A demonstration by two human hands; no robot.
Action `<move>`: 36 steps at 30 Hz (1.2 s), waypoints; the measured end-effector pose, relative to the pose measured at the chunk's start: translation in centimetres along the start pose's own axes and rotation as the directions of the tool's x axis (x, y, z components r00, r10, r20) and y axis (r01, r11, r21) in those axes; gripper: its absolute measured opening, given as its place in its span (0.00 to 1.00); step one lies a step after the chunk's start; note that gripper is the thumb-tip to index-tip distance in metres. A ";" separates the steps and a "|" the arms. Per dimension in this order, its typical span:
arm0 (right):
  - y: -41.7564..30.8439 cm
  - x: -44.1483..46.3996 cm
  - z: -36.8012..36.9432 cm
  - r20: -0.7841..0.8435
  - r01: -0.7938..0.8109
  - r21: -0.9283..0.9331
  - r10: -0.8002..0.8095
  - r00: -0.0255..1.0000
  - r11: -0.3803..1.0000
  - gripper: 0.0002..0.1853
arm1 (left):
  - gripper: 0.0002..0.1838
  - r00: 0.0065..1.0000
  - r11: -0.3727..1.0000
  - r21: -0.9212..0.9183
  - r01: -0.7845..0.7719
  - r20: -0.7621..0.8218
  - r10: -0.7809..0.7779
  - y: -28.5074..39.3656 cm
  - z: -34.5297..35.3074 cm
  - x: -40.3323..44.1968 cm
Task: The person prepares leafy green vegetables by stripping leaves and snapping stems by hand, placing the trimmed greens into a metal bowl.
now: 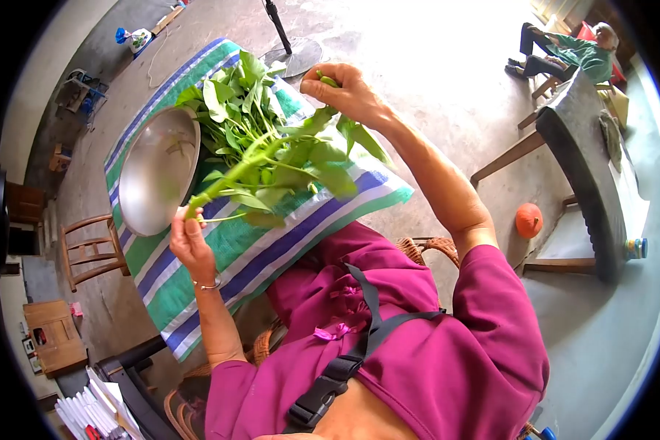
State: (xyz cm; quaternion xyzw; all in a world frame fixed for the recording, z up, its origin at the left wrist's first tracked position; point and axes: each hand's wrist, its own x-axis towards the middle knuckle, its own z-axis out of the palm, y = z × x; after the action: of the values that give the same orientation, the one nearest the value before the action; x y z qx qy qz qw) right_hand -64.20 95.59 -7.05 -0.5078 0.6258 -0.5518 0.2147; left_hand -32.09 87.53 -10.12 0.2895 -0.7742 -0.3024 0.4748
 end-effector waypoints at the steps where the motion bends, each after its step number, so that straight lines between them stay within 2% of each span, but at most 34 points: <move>1: -0.2 -0.2 0.1 -0.010 0.024 0.071 -0.023 1.000 0.997 0.14 | 0.15 0.987 0.985 -0.080 0.152 -0.032 -0.155 0.3 -0.1 0.1; 2: -0.5 -0.4 0.0 -0.005 0.023 0.079 -0.022 1.000 0.997 0.14 | 0.15 0.987 0.985 -0.072 0.155 -0.034 -0.158 0.1 -0.3 0.1; 3: -1.4 -0.8 -0.2 0.023 0.003 0.080 -0.004 1.000 0.997 0.13 | 0.15 0.957 0.894 -0.353 0.274 0.013 -0.288 -0.2 -0.7 0.1; 4: -2.1 -1.1 -0.2 0.052 -0.015 0.080 0.011 0.999 0.997 0.13 | 0.15 0.915 0.712 -0.599 0.366 0.092 -0.393 -0.4 -0.9 0.2; 5: -2.3 -1.4 -0.1 0.056 -0.004 0.072 0.000 0.998 0.997 0.13 | 0.15 0.901 0.650 -0.660 0.376 0.098 -0.422 -0.3 -0.9 0.2; 6: -2.8 -1.7 0.0 0.060 -0.005 0.078 0.000 0.998 0.997 0.13 | 0.15 0.901 0.654 -0.655 0.378 0.095 -0.424 -0.2 -1.0 0.2; 8: -3.5 -2.6 0.2 0.021 0.117 -0.080 -0.115 0.993 0.990 0.13 | 0.15 0.851 0.484 -0.757 0.440 0.179 -0.494 0.0 -1.3 0.1; 9: -3.6 -3.1 0.3 -0.002 0.173 -0.076 -0.174 0.985 0.982 0.10 | 0.15 0.849 0.484 -0.754 0.444 0.179 -0.498 0.0 -1.4 0.0; 11: -4.2 -3.8 0.2 -0.046 0.185 -0.097 -0.190 0.981 0.978 0.10 | 0.15 0.820 0.373 -0.797 0.475 0.247 -0.516 0.0 -1.5 -0.2; 13: -4.2 -4.3 0.2 -0.152 0.249 -0.176 -0.277 0.949 0.952 0.08 | 0.15 0.807 0.333 -0.808 0.486 0.268 -0.526 -0.1 -1.8 -0.6; 15: -4.8 -5.1 -0.2 -0.175 0.295 -0.243 -0.341 0.924 0.924 0.06 | 0.15 0.794 0.293 -0.820 0.492 0.285 -0.537 -0.4 -2.1 -0.9; 16: -5.8 -5.7 -0.4 -0.171 0.293 -0.290 -0.350 0.921 0.911 0.06 | 0.14 0.790 0.232 -0.838 0.494 0.322 -0.522 -0.5 -2.3 -1.0; 17: -6.5 -6.2 -0.4 -0.135 0.398 -0.352 -0.467 0.874 0.847 0.05 | 0.14 0.786 0.170 -0.852 0.495 0.355 -0.507 -0.6 -2.4 -1.2; 19: -7.9 -7.2 -0.3 0.005 0.599 -0.491 -0.686 0.728 0.633 0.07 | 0.14 0.781 0.137 -0.857 0.497 0.373 -0.501 -0.6 -2.5 -1.4; 20: -8.2 -7.7 -0.1 0.102 0.675 -0.350 -0.690 0.716 0.649 0.07 | 0.13 0.778 0.103 -0.858 0.503 0.398 -0.487 -0.5 -2.4 -1.4; 21: -8.6 -8.1 0.6 0.212 0.700 -0.236 -0.667 0.714 0.674 0.08 | 0.13 0.757 0.022 -0.864 0.503 0.428 -0.493 -0.2 -2.3 -1.3; 22: -8.4 -8.2 2.1 0.250 0.668 0.042 -0.655 0.713 0.743 0.10 | 0.13 0.756 0.023 -0.866 0.499 0.422 -0.501 -0.1 -2.2 -1.4; 23: -8.4 -8.7 3.4 0.394 0.647 0.047 -0.610 0.688 0.761 0.10 | 0.13 0.748 -0.003 -0.866 0.500 0.434 -0.503 -0.1 -2.0 -1.3; 24: -8.5 -9.4 4.5 0.559 0.612 -0.056 -0.483 0.674 0.789 0.10 | 0.12 0.739 -0.029 -0.864 0.503 0.448 -0.503 0.0 -1.9 -1.4; 26: -5.9 -9.9 8.0 0.452 0.517 0.014 -0.467 0.760 0.856 0.07 | 0.11 0.744 -0.080 -0.865 0.495 0.470 -0.475 0.3 -1.7 -1.4; 28: -3.8 -8.2 10.0 0.260 0.496 -0.120 -0.455 0.852 0.860 0.11 | 0.12 0.715 -0.181 -0.848 0.498 0.520 -0.468 0.5 -1.7 -1.5; 29: -3.3 -7.6 10.4 0.196 0.391 -0.041 -0.376 0.906 0.920 0.12 | 0.12 0.715 -0.180 -0.848 0.498 0.520 -0.468 0.7 -1.6 -1.5; 30: -2.2 -6.6 11.0 0.196 0.343 -0.070 -0.324 0.925 0.937 0.12 | 0.11 0.700 -0.248 -0.835 0.491 0.548 -0.457 1.0 -1.5 -1.6; 31: -1.4 -6.2 11.5 0.224 0.319 -0.087 -0.294 0.929 0.944 0.12 | 0.11 0.684 -0.315 -0.816 0.485 0.578 -0.444 1.1 -1.5 -1.7; 33: -0.3 -5.4 12.1 0.245 0.292 -0.110 -0.259 0.934 0.950 0.12 | 0.12 0.684 -0.333 -0.799 0.501 0.601 -0.413 1.1 -1.4 -1.8; 34: 0.1 -5.1 12.2 0.424 0.201 -0.057 -0.159 0.892 0.978 0.13 | 0.12 0.685 -0.350 -0.785 0.512 0.619 -0.385 1.0 -1.3 -1.8; 35: 0.5 -5.0 12.2 0.590 0.098 -0.022 -0.066 0.805 0.995 0.14 | 0.12 0.680 -0.354 -0.778 0.519 0.626 -0.381 1.0 -1.2 -1.8; 36: 0.0 -4.8 11.8 0.583 0.092 -0.026 -0.060 0.811 0.995 0.14 | 0.12 0.681 -0.419 -0.760 0.497 0.641 -0.354 1.0 -1.0 -1.8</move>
State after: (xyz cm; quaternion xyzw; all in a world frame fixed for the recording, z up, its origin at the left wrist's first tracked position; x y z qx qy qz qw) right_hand -52.52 94.19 -11.98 -0.6820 0.5240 -0.3619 0.3597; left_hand -30.62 89.28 -10.05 0.0948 -0.0988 -0.9398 0.3131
